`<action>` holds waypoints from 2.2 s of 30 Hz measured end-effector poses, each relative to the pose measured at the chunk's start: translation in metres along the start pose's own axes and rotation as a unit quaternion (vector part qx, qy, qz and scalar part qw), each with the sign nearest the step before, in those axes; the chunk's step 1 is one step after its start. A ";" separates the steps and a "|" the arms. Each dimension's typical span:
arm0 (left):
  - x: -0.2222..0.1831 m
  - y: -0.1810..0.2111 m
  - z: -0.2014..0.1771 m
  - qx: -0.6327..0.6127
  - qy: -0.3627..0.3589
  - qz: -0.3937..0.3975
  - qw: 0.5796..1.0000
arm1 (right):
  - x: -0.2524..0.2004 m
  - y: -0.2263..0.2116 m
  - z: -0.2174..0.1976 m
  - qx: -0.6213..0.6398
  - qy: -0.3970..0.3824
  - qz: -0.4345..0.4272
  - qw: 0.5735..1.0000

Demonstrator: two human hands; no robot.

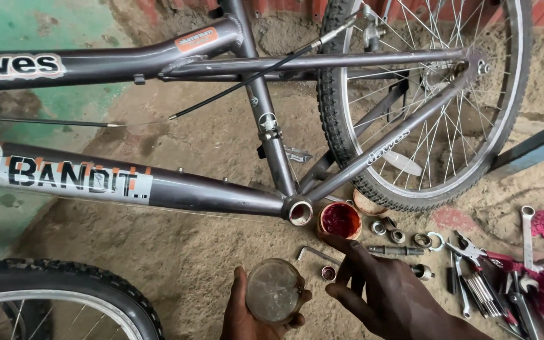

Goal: Cleaning bicycle bearings with a rag and applying grease to the bottom bracket shell of a bicycle frame.

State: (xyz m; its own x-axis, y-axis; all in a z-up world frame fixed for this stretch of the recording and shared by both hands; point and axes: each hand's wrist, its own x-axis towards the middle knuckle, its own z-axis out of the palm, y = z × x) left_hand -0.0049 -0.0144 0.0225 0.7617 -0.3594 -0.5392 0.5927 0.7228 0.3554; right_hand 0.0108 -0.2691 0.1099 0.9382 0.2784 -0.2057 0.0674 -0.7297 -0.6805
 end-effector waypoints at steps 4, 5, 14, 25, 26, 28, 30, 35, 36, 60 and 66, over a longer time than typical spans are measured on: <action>-0.003 -0.001 0.009 0.007 0.005 0.011 1.000 | -0.002 -0.010 -0.002 0.185 -0.022 0.079 0.979; -0.005 -0.001 0.013 0.012 0.001 0.016 1.000 | -0.003 -0.012 -0.001 0.305 -0.023 0.100 0.947; 0.016 -0.007 -0.022 -0.032 -0.053 -0.009 0.998 | 0.000 0.012 0.013 0.573 -0.024 0.092 0.814; 0.025 0.000 -0.042 -0.095 -0.069 -0.043 0.992 | 0.022 0.005 0.016 0.480 -0.036 0.100 0.871; 0.026 0.000 -0.044 -0.108 -0.076 -0.050 0.990 | 0.025 -0.008 0.009 0.373 -0.022 0.136 0.918; 0.021 0.001 -0.032 -0.121 -0.059 -0.048 0.990 | 0.040 -0.032 -0.004 0.208 -0.055 0.126 0.969; 0.023 0.000 -0.036 -0.132 -0.042 -0.049 0.989 | 0.055 -0.048 -0.009 0.037 -0.083 0.112 0.989; 0.023 -0.001 -0.045 -0.123 -0.082 -0.050 0.988 | 0.075 -0.020 0.013 -0.169 -0.056 -0.017 0.984; 0.023 -0.002 -0.049 -0.124 -0.081 -0.052 0.988 | 0.076 -0.025 0.011 -0.168 -0.057 -0.015 0.984; -0.001 -0.004 0.004 -0.019 -0.050 -0.006 0.999 | 0.040 -0.052 -0.004 -0.174 -0.053 0.007 0.983; -0.007 -0.006 0.010 0.013 -0.028 0.021 0.999 | 0.013 -0.042 -0.004 -0.056 -0.075 0.042 0.995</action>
State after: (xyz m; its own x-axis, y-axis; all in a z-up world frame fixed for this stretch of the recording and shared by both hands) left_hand -0.0109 -0.0223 0.0318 0.7992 -0.3621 -0.4797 0.5656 0.7230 0.3966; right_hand 0.0220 -0.2372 0.1391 0.8817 0.2965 -0.3670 0.0352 -0.8170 -0.5755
